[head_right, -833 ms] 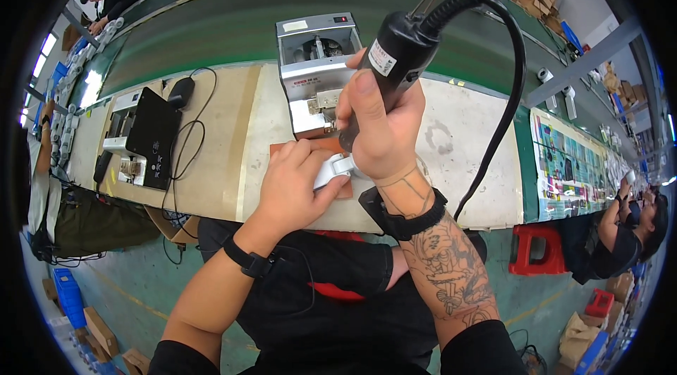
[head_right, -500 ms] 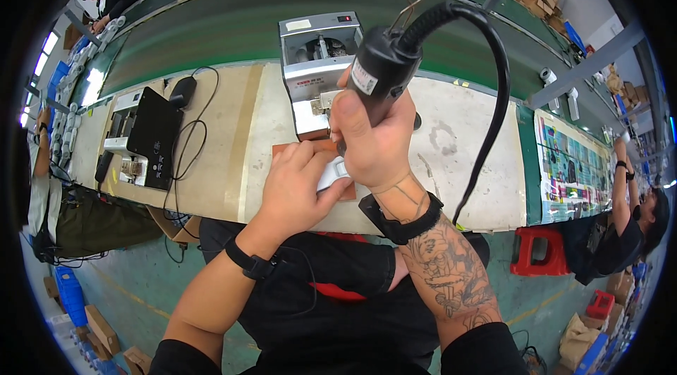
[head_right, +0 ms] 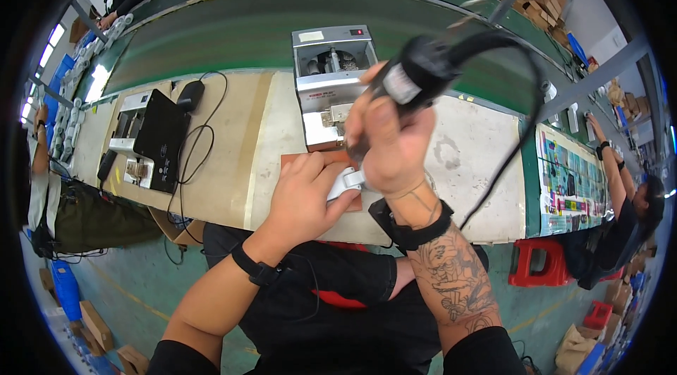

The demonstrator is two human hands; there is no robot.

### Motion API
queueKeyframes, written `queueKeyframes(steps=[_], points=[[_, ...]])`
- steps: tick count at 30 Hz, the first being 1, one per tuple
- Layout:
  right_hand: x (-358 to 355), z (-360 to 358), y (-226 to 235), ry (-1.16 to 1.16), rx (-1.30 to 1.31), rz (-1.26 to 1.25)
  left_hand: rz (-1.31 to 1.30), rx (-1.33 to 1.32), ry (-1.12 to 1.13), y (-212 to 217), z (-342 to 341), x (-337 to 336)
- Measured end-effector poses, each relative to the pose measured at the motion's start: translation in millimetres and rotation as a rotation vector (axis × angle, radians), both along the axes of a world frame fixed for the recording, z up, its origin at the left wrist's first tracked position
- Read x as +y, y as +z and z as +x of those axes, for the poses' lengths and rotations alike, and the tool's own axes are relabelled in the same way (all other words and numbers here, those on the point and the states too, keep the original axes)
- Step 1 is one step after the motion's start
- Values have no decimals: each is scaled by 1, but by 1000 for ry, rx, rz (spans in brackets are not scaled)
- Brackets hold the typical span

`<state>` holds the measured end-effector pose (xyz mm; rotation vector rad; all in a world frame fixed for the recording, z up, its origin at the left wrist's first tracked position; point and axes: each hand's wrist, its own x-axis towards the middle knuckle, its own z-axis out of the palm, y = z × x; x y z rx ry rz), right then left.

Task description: The recorder is using an electric screwdriver to assemble components of small portable handheld fans at an industrial workbench.

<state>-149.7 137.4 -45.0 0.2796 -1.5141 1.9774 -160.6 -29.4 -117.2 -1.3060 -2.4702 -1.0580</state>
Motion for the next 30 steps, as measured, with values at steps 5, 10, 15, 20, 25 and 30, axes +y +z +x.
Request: queueKeyframes(steps=[5,10,15,20,25,30], points=[[2,-34,18,-93,104,18,30,21,3,-1,-1,0],[3,-34,1,-134,-11,158,34,9,8,0,1,2],[-6,-9,10,-84,-18,-41,10,6,11,-1,1,0],[1,28,13,-94,-12,-11,-13,0,-12,0,0,-1],[-1,41,9,-96,-18,16,-17,0,-29,2,2,2],[-3,41,6,-77,-25,-30,-8,15,-18,2,1,2]])
